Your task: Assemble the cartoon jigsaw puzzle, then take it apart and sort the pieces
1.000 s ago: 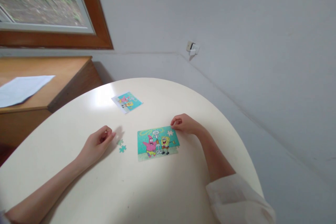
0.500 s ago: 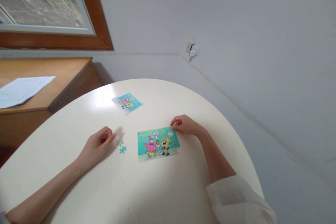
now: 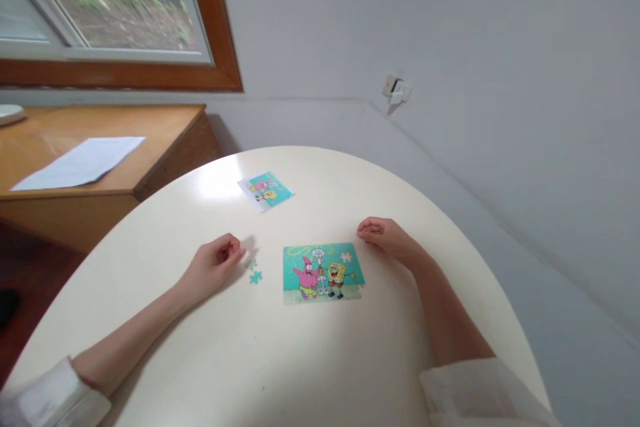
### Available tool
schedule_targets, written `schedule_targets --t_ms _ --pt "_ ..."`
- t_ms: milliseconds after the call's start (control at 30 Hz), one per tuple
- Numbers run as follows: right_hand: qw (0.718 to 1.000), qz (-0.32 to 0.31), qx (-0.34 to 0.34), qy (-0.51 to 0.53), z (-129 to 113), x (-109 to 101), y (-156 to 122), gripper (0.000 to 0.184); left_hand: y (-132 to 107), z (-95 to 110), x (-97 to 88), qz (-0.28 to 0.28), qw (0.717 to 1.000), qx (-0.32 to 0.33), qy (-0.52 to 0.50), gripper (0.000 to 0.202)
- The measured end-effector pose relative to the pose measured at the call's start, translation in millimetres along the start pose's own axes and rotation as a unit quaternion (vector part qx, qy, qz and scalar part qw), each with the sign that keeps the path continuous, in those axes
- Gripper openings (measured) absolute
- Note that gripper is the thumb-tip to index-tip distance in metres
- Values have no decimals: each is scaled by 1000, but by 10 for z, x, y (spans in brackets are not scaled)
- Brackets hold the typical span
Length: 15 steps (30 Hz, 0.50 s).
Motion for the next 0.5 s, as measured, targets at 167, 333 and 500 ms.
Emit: schedule_targets --t_ms 167,333,500 --pt "1000 1 -1 -13 21 -16 -4 43 -65 99 23 -94 986 108 81 13" --pt "1000 5 -4 -11 39 -16 2 43 -119 96 41 -149 964 138 172 27" --pt "1000 9 -9 -18 46 -26 3 43 -134 93 82 -175 955 147 188 18"
Point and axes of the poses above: each hand's wrist, its own y-axis towards the middle knuckle, its own x-axis out of the palm, z = x × y, the point moved 4 cm from there along y, towards the middle knuckle, and after that the axes turned 15 degrees about -x, right-handed, at the moved point
